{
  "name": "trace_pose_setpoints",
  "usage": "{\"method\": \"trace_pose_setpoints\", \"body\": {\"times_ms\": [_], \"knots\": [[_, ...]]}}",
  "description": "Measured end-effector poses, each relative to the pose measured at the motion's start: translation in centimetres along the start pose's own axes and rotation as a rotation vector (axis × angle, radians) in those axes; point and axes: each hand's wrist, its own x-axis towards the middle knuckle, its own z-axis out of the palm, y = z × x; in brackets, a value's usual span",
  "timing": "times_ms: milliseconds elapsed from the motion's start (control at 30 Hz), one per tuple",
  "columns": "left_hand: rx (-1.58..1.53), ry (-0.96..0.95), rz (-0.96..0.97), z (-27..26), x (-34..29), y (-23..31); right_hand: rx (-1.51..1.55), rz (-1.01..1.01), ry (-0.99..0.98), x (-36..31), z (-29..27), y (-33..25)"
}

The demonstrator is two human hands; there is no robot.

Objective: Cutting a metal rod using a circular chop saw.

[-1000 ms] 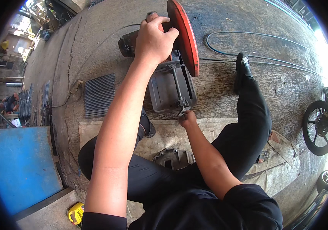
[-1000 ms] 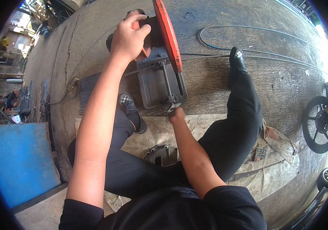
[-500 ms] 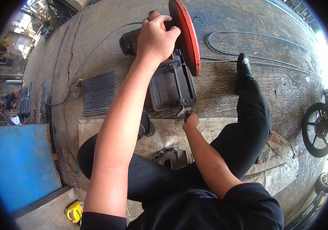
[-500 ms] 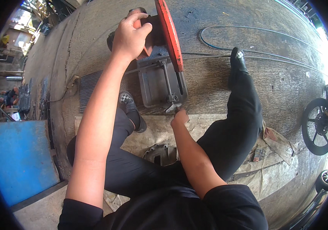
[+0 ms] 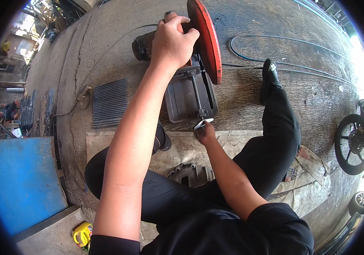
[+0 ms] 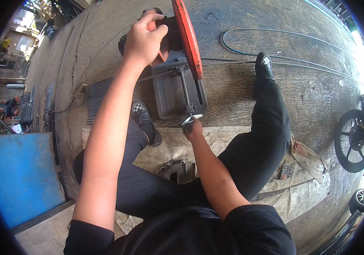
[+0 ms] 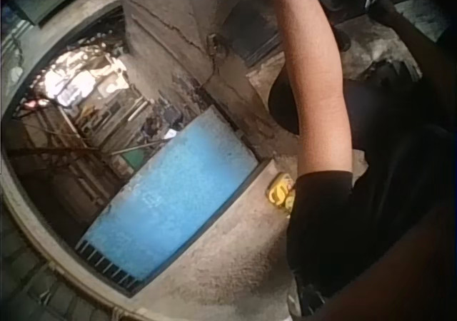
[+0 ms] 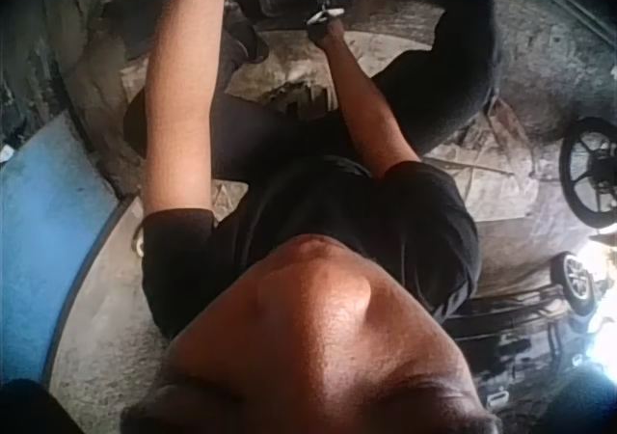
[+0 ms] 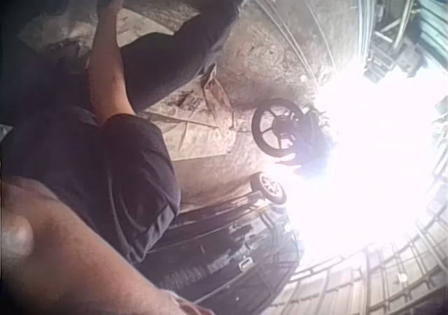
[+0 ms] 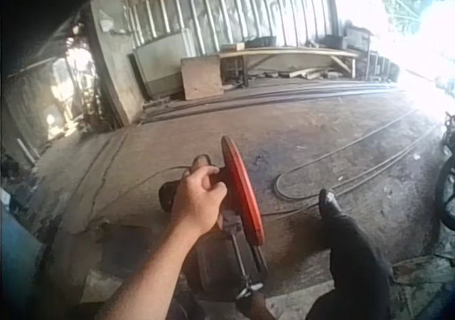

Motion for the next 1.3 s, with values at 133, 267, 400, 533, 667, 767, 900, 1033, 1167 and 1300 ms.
{"method": "trace_pose_setpoints", "body": {"times_ms": [133, 267, 400, 533, 667, 767, 900, 1033, 1167, 1300], "knots": [[-0.007, -0.015, -0.011, 0.1, 0.0, 0.1, -0.308, -0.375, 0.003, 0.0, -0.5, 0.6], [-0.003, 0.002, 0.000, 0.1, 0.1, -0.5, -0.421, -0.629, 0.125, -0.5, 0.2, 1.0], [0.047, 0.060, 0.070, 0.0, -0.1, -1.5, 0.022, -0.129, 0.085, -0.5, 1.6, 0.8], [-0.020, 0.012, 0.031, 1.0, 0.3, -0.2, 0.257, -0.004, -0.152, 3.8, -1.5, 0.1], [0.006, 0.047, 0.042, 0.4, 0.0, -1.2, -0.059, -0.165, -0.029, 0.9, -0.1, 0.7], [0.000, 0.055, 0.060, 0.9, 0.2, -0.8, 0.094, -0.080, 0.000, 1.5, -0.9, -0.1], [0.009, 0.066, 0.055, 0.4, 0.0, -1.5, 0.005, -0.099, 0.174, -1.0, 0.2, -0.2], [-0.009, 0.012, 0.025, 0.4, 0.0, -1.0, 0.005, 0.358, 0.067, -0.6, -0.2, -0.6], [-0.020, 0.037, 0.050, 1.0, 0.2, -0.6, 0.113, 0.210, -0.250, 1.6, -1.5, -0.4], [-0.022, 0.022, 0.033, 0.6, 0.0, -1.2, 0.061, 0.003, 0.109, 0.6, -0.8, -0.3]]}}
